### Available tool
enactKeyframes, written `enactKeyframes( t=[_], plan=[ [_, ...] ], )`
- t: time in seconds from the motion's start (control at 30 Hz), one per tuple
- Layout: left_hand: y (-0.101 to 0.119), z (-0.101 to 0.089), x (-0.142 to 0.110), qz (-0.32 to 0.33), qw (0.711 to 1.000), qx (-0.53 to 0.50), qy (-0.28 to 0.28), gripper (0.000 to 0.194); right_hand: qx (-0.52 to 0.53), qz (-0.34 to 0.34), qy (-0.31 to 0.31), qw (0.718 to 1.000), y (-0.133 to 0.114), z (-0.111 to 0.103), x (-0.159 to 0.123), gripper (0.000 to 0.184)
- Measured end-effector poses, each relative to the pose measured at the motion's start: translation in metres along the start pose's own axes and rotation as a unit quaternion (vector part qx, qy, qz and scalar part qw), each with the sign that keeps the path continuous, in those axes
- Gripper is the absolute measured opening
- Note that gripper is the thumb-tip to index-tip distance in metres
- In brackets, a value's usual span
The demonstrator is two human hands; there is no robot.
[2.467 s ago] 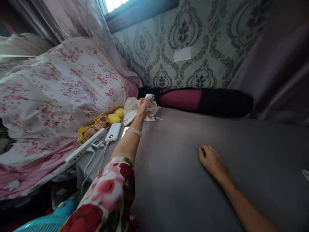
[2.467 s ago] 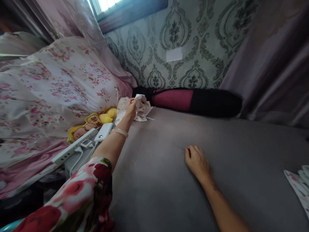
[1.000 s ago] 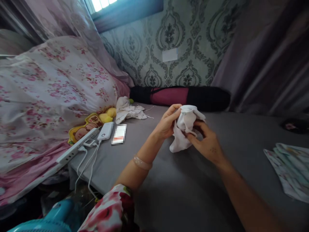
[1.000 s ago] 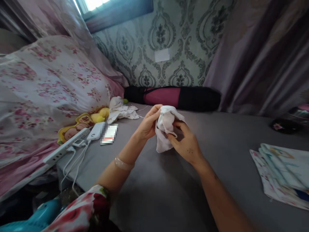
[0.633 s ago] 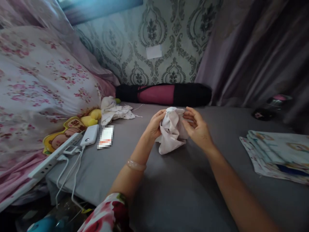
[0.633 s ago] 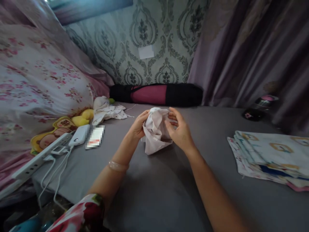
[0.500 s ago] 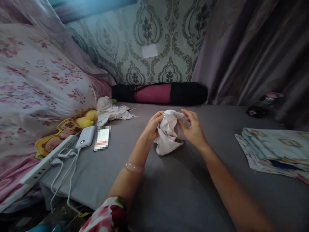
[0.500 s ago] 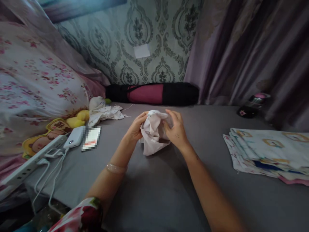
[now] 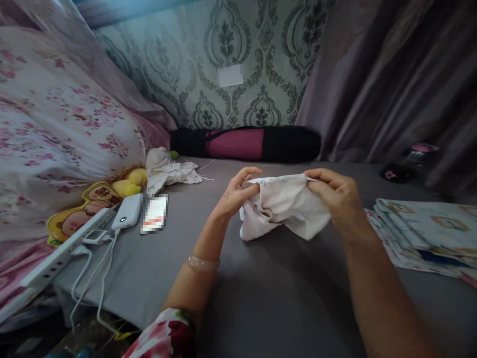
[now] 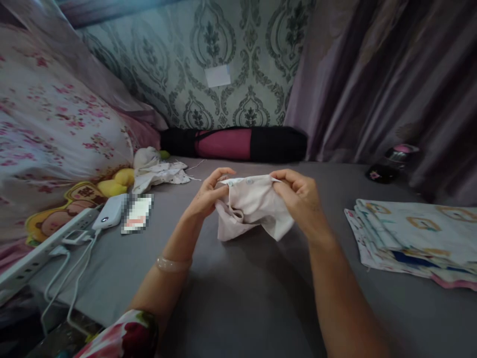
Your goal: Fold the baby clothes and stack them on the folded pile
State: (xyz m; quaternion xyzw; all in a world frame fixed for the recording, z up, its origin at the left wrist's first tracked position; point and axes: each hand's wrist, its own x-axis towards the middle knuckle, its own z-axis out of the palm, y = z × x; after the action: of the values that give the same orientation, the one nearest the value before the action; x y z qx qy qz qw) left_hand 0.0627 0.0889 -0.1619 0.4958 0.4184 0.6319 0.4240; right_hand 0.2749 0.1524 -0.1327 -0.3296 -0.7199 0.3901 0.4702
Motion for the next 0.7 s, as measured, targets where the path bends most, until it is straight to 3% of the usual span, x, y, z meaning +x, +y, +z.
enactKeyframes(
  t=[0.13,0.23,0.37,0.5,0.57,0.7],
  plan=[
    [-0.012,0.008,0.005,0.025,0.999,0.042,0.004,0.024,-0.091,0.013,-0.11,0.99,0.004,-0.02,0.002,0.024],
    [-0.024,0.016,0.008,0.011,0.997,0.069,0.02,0.027,-0.21,-0.032,-0.099,0.972,0.025,-0.023,0.009,0.021],
    [-0.033,0.024,0.007,-0.016,0.994,0.111,-0.014,0.032,-0.221,-0.097,-0.118,0.963,0.035,-0.008,0.008,0.034],
    [-0.039,0.027,0.009,-0.017,0.99,0.139,-0.029,0.03,-0.214,-0.072,-0.176,0.958,0.03,0.009,0.006,0.026],
    [-0.039,0.027,0.01,0.012,0.986,0.164,0.02,0.026,-0.218,-0.044,-0.153,0.963,0.035,0.01,0.009,0.026],
    [-0.03,0.037,0.005,0.109,0.953,0.25,0.132,0.027,-0.288,-0.005,0.021,0.957,0.054,-0.002,0.021,0.03]
  ],
)
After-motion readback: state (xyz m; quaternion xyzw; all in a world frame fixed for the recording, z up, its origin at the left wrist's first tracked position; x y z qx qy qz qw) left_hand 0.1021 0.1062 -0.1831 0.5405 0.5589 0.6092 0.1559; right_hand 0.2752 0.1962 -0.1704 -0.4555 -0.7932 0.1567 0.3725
